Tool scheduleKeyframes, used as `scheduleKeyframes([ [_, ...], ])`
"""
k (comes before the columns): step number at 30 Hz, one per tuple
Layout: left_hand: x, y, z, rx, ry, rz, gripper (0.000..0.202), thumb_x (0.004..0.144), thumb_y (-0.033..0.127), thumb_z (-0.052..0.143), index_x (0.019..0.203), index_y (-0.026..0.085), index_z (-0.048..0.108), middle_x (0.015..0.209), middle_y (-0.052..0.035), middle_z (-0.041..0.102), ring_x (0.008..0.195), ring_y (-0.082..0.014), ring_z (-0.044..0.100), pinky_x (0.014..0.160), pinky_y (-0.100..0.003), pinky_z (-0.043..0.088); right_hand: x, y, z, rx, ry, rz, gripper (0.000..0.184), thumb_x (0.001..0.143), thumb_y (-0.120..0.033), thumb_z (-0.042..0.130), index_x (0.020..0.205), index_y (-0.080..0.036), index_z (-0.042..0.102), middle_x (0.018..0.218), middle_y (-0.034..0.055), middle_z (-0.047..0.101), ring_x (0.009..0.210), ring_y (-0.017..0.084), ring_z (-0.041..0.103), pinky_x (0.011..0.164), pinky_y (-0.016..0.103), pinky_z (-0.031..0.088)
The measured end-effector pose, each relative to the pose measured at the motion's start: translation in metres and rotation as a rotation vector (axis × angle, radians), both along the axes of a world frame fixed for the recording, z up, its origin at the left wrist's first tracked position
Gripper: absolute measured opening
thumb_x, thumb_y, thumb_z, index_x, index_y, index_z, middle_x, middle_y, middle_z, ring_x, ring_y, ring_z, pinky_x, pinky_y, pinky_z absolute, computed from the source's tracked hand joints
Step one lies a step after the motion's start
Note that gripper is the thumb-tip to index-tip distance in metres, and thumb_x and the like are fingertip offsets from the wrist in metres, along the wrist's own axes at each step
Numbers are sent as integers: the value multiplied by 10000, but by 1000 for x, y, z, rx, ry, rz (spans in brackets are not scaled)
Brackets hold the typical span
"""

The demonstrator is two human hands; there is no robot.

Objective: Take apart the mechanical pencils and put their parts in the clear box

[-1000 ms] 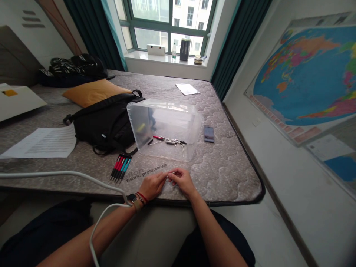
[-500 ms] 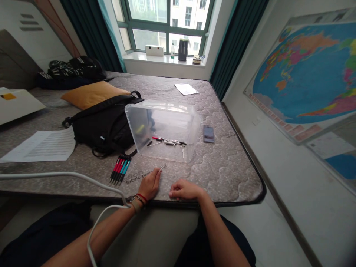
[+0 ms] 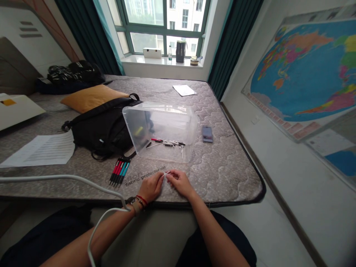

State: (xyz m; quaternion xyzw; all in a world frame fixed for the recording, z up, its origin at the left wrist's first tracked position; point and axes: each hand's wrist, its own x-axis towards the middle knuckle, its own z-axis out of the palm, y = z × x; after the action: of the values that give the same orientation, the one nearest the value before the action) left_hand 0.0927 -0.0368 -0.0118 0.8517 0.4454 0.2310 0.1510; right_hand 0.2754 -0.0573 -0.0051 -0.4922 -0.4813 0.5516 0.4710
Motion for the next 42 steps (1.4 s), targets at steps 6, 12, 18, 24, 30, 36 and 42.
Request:
scheduleKeyframes([
  [6, 1, -3, 1, 49, 84, -41, 253, 1003, 333, 370, 981, 222, 596, 776, -38, 682, 711, -197, 669, 653, -283, 460, 1, 3, 9, -10, 112, -161, 308, 817, -467, 643, 812, -160, 657, 640, -4, 607, 503, 110, 515, 437, 211, 369],
  [12, -2, -1, 3, -51, -48, 38, 265, 1012, 318, 313, 1059, 211, 550, 809, -32, 668, 752, -201, 666, 695, -298, 455, 26, 4, 9, 56, -100, -203, 389, 864, -485, 557, 616, -189, 508, 536, -41, 477, 504, 99, 431, 472, 212, 333],
  [18, -4, 3, 4, -134, -215, 174, 271, 1000, 302, 284, 1038, 200, 533, 745, -19, 616, 675, -194, 621, 646, -298, 426, 20, -6, 18, -122, 3, 243, 319, 815, -478, 656, 805, -159, 656, 655, 18, 682, 511, 115, 550, 477, 215, 419],
  [24, -6, 6, 4, -124, -268, 184, 262, 984, 283, 299, 963, 200, 546, 743, -27, 612, 695, -196, 613, 651, -300, 427, 18, 5, 14, -30, 170, -359, 560, 766, -434, 712, 1241, -175, 569, 1080, 108, 722, 809, 178, 669, 588, 241, 517],
  [30, -5, 3, -1, -55, -84, -1, 213, 941, 266, 416, 1016, 197, 603, 889, -66, 690, 825, -224, 662, 757, -333, 497, -1, -3, 0, -79, -61, 15, 317, 831, -477, 637, 834, -160, 645, 668, 15, 662, 531, 125, 584, 467, 209, 417],
  [36, -1, 0, 1, 3, -52, -144, 276, 956, 267, 452, 1186, 232, 601, 1114, -71, 709, 1006, -216, 671, 899, -339, 514, -4, -9, 0, 20, -313, 100, 402, 929, -500, 519, 700, -179, 596, 575, -13, 609, 522, 114, 566, 525, 210, 407],
  [42, 0, -1, 3, 3, -18, -134, 257, 973, 308, 447, 1172, 235, 592, 1075, -69, 715, 970, -221, 683, 857, -335, 525, -2, -9, 1, -8, -331, 61, 435, 931, -562, 492, 718, -193, 578, 574, -19, 606, 474, 111, 556, 491, 214, 385],
])
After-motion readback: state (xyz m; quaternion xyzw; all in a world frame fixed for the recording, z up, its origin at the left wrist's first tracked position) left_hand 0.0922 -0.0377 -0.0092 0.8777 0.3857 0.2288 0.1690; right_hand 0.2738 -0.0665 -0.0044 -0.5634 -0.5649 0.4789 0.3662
